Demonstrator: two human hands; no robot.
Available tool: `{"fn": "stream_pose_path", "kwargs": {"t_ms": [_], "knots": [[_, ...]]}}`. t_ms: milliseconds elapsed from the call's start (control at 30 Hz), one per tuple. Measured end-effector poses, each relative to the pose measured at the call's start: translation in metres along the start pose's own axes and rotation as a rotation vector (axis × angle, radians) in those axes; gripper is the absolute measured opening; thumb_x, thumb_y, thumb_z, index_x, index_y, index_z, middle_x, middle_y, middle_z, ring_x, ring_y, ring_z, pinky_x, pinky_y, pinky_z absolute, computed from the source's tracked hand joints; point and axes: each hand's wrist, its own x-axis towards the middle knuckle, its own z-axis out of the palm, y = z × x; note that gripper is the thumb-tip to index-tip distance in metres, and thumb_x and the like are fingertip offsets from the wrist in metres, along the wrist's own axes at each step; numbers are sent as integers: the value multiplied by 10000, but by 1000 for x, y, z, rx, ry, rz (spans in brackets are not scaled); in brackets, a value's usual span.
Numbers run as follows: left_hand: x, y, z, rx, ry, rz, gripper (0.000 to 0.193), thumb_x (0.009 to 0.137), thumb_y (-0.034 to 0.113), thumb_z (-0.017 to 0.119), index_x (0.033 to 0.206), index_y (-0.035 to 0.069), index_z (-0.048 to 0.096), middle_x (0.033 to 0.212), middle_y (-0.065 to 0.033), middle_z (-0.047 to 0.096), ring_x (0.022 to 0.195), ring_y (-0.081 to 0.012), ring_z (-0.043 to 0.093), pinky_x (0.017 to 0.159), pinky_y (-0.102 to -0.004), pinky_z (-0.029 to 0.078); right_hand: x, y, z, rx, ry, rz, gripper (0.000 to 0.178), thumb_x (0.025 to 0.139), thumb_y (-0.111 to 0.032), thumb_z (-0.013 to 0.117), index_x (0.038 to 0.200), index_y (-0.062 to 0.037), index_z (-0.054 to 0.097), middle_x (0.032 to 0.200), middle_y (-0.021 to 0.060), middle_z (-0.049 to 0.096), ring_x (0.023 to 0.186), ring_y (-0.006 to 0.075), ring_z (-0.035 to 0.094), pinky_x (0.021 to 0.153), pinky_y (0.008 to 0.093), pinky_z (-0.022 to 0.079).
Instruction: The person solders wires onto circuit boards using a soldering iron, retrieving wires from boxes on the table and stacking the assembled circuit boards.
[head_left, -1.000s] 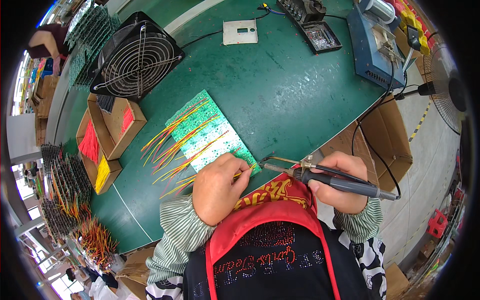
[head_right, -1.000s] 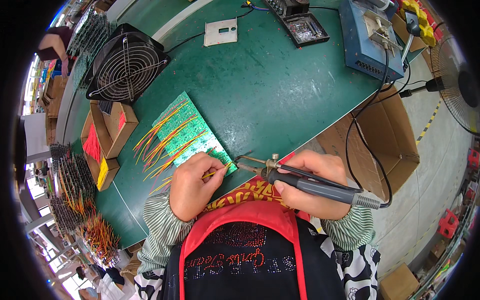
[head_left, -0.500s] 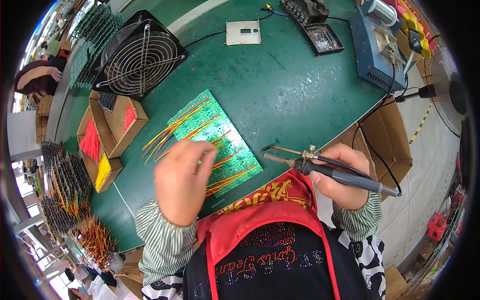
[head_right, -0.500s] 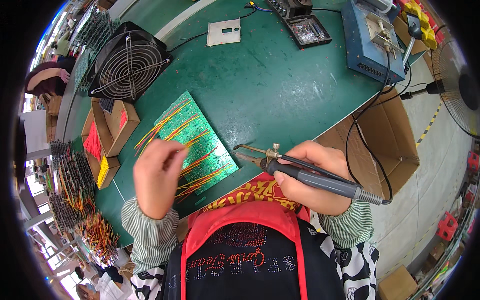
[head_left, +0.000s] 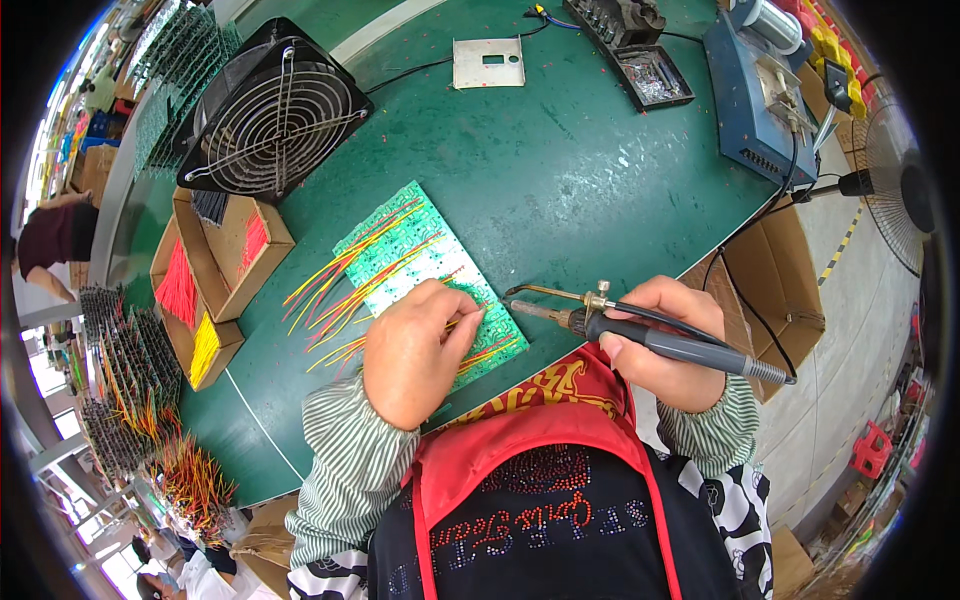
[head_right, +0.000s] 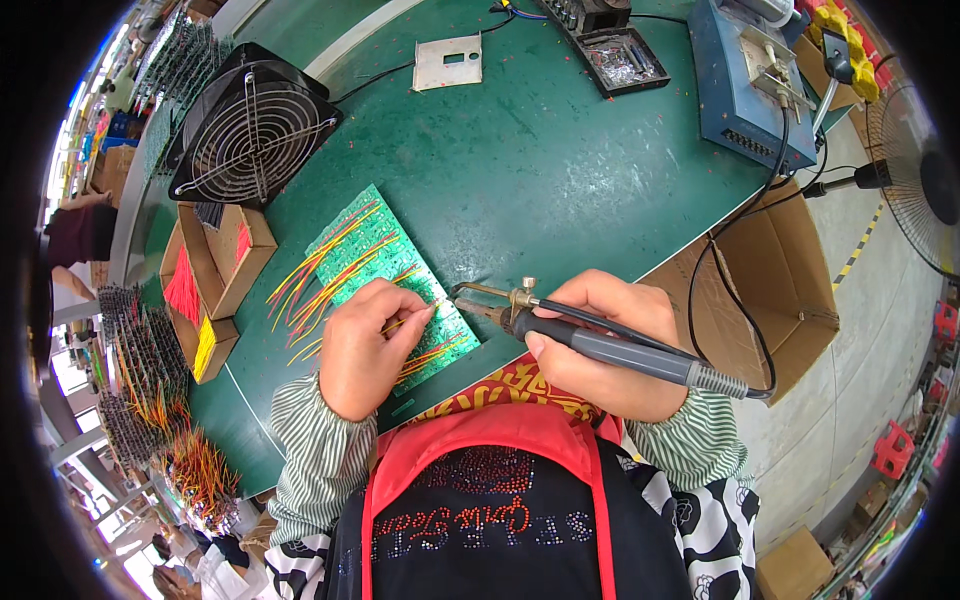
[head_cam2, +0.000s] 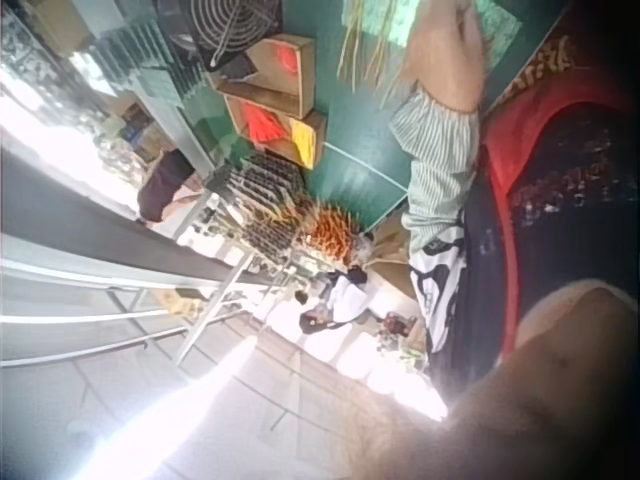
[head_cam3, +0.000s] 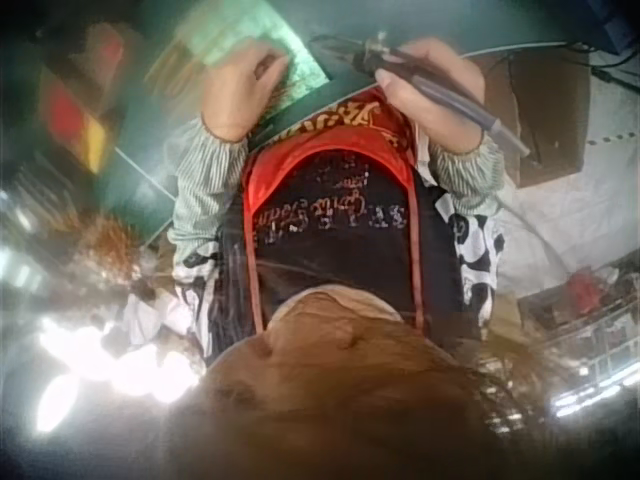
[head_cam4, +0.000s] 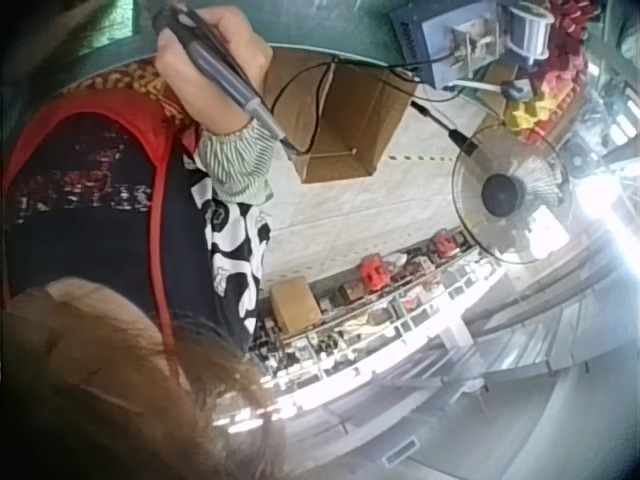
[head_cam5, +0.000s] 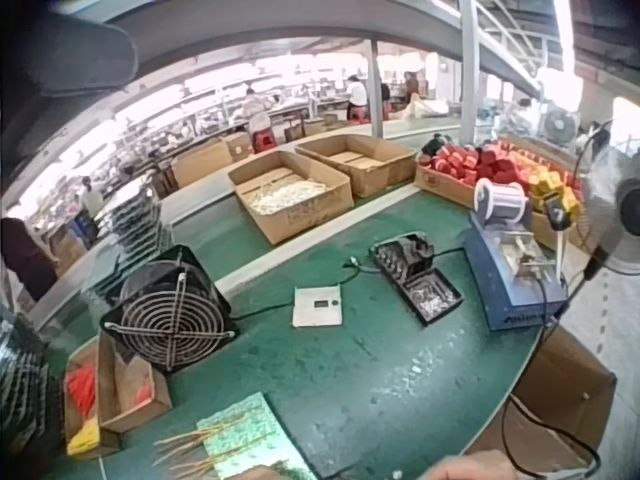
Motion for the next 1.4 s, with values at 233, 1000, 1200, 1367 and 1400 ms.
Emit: {"fn": "stream_pose_path", "kwargs": {"t_ms": [233,1000,1200,1367,1400], "knots": [[1,-3,1,-20,-10,17,86,764,41,694,808,6,629,732,-91,570,605,-192,565,545,-294,442,1,2,2,15,-3,2,165,720,-86,704,822,4,611,665,46,649,581,81,620,533,222,477],[-9,-12,-3,14,40,176,71,806,111,607,849,54,602,791,-107,560,737,-309,589,636,-398,480,-2,12,2,58,131,87,185,720,-122,700,814,0,598,654,35,612,565,96,563,542,239,449],[-61,-51,-58,427,-108,59,82,778,131,614,837,77,602,770,-86,542,738,-266,593,622,-377,485,2,5,6,218,148,213,177,733,-31,643,867,16,538,695,80,612,547,104,569,522,228,470],[-76,-11,-115,609,-24,18,159,722,155,625,871,102,642,804,-53,564,761,-239,586,561,-346,486,12,-1,13,213,119,192,164,748,5,618,878,18,519,699,97,615,538,109,570,509,223,472],[-74,11,-124,574,35,110,184,707,161,627,882,109,652,840,-39,578,777,-218,585,561,-322,491,16,-3,14,212,108,193,162,752,3,616,879,16,518,699,98,617,537,108,568,509,223,468]]}}
